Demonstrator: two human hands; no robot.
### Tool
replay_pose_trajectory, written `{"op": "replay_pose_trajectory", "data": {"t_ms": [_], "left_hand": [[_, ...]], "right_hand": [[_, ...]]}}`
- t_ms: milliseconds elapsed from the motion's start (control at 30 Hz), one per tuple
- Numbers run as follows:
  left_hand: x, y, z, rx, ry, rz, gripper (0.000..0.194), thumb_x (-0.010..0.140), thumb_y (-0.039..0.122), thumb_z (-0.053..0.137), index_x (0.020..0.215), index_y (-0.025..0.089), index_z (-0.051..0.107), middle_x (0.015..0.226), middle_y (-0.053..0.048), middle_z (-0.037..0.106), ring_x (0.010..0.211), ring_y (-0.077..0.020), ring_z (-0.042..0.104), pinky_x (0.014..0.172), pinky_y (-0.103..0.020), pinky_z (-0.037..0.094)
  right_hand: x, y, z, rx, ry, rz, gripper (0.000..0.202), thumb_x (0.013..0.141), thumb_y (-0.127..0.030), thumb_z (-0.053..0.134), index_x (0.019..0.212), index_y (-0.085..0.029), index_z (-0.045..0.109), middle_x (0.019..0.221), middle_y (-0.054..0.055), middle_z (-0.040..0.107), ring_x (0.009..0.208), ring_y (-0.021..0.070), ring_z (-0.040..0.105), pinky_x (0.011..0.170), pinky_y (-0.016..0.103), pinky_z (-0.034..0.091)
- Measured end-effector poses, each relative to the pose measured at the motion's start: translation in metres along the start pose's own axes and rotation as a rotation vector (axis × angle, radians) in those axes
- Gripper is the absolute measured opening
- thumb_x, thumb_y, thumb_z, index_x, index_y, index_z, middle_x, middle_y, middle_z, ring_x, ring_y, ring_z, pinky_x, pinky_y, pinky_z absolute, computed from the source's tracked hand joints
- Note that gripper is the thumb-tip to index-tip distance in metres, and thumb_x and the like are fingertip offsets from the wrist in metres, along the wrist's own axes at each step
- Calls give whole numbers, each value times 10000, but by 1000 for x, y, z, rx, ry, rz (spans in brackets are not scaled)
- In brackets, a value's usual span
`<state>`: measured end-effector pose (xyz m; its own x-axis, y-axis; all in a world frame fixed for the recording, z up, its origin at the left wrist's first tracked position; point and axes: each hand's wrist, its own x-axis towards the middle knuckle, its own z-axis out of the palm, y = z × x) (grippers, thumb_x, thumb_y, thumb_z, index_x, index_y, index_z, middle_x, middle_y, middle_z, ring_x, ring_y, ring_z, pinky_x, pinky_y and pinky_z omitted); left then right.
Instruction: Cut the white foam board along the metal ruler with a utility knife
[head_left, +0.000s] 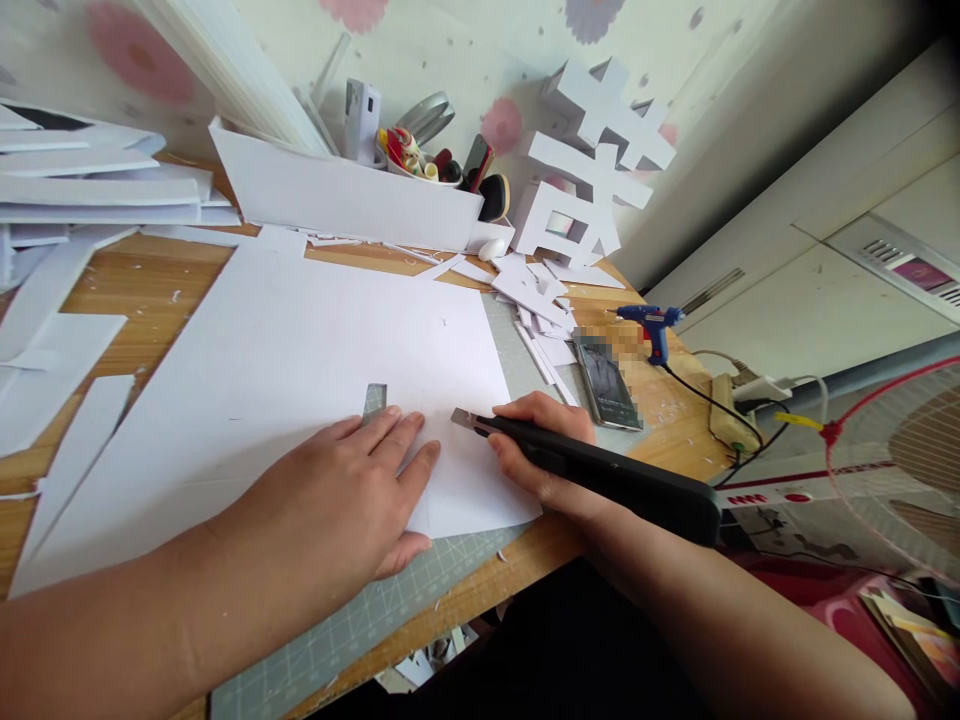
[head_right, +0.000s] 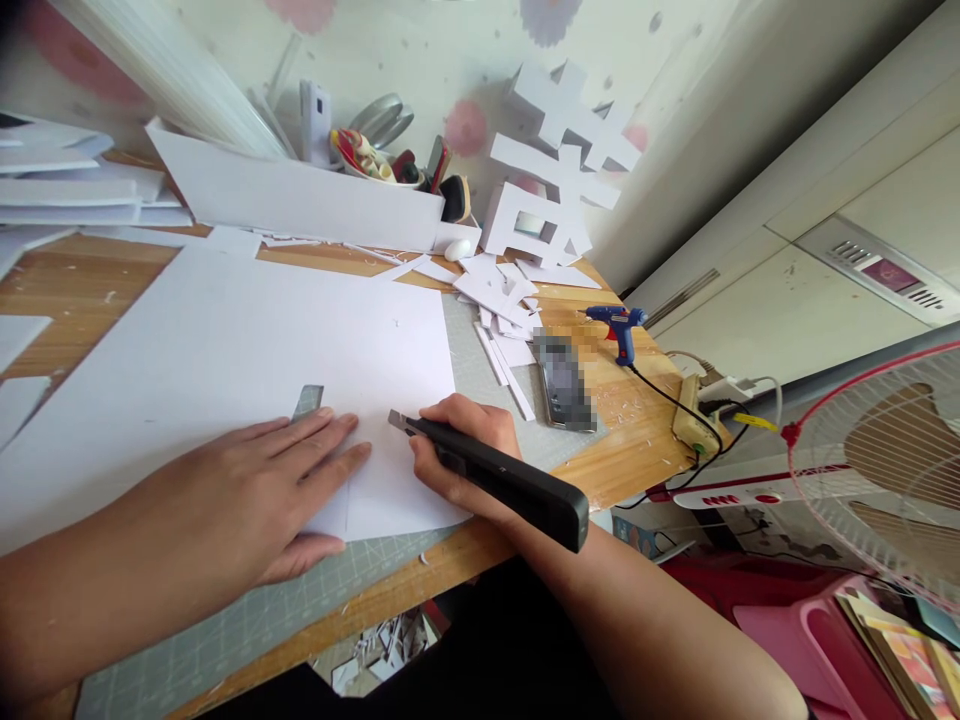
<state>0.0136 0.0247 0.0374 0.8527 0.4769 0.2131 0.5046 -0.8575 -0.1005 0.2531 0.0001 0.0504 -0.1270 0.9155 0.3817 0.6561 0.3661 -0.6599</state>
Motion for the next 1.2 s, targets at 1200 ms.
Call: {"op": "replay_pose_trajectory", "data": {"t_ms": [1200], "left_hand": [[5, 1, -6, 21, -101, -13, 537, 837, 415, 779, 1232, 57, 715, 1345, -318, 641, 1217, -438, 658, 926, -550, 608]], "right_hand": [[-44, -19, 12, -71, 196, 112, 72, 785, -302, 692, 825, -265, 645, 587, -40, 625, 494, 135, 580, 516, 256, 489]]}}
